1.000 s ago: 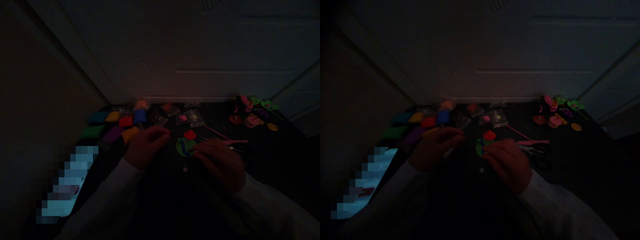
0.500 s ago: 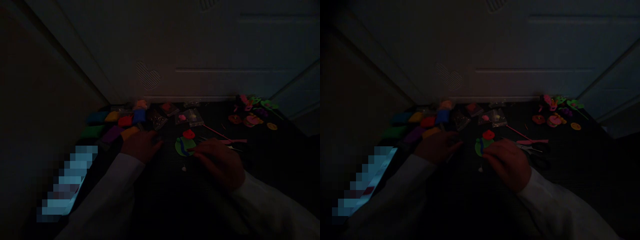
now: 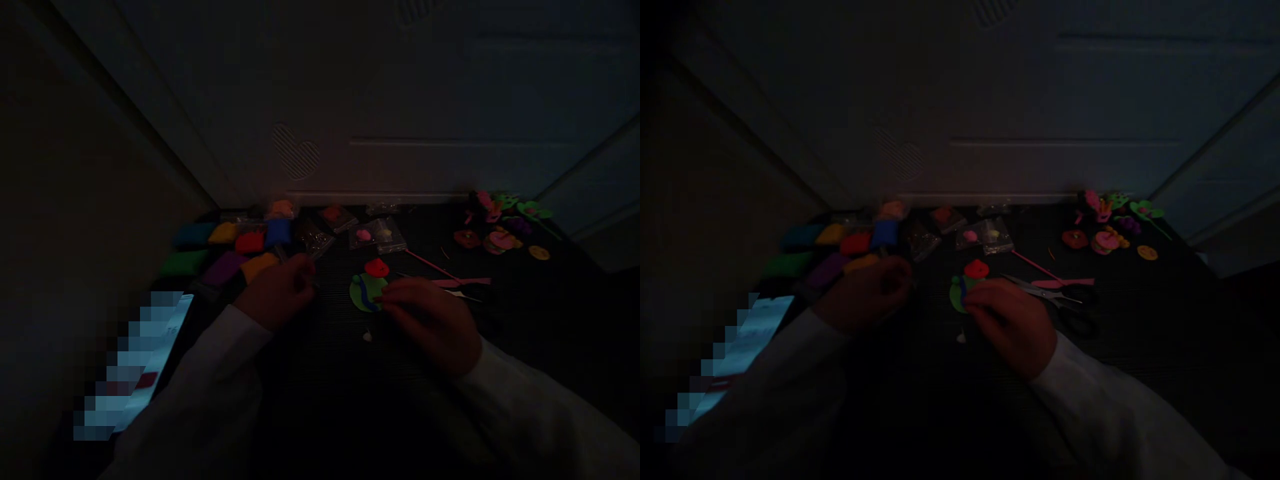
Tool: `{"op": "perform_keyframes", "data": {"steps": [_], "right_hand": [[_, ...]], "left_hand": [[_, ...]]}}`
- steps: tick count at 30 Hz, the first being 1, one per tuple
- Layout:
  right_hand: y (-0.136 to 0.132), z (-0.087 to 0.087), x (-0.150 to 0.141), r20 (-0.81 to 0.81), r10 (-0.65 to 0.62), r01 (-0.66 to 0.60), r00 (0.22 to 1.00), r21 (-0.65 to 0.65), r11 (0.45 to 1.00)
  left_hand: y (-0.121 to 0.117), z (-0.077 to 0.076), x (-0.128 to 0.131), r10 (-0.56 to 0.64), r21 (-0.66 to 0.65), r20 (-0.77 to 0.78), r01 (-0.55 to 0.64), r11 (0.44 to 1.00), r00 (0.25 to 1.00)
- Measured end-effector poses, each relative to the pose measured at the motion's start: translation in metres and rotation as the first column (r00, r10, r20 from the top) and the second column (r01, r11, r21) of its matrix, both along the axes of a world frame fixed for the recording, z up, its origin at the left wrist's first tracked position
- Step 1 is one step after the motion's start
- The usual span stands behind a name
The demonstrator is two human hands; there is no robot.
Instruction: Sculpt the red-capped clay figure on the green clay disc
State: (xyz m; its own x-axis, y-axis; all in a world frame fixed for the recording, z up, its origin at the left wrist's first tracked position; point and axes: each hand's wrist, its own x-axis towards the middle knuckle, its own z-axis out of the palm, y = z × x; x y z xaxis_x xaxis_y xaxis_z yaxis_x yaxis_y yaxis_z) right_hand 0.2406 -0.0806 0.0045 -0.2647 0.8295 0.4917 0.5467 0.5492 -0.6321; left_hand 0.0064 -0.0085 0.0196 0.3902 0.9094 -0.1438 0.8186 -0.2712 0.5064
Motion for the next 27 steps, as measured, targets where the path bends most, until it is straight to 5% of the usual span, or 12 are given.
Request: {"op": "perform_keyframes", "data": {"steps": [8,15,20,27], "right_hand": [[0.013,0.008,-0.027,-0.105,0.021,-0.031,0.994,-0.099,0.995],[0.035,-0.003,-0.056,-0.065,0.122,-0.131,0.990,-0.141,0.981],[0.036,-0.006,-0.061,-0.015,0.200,-0.200,0.980,-0.149,0.968],[0.033,-0.007,-0.059,0.045,0.124,-0.116,0.991,-0.152,0.982]], "left_hand": [[-0.002,0.002,-0.006,-0.100,-0.107,0.145,0.116,0.987,0.984],[-0.007,0.018,-0.003,-0.090,-0.134,0.161,0.113,0.985,0.983],[-0.006,0.015,-0.005,-0.073,-0.151,0.270,0.117,0.982,0.960],[-0.006,0.012,-0.006,-0.030,-0.087,0.397,0.071,0.994,0.917]]}}
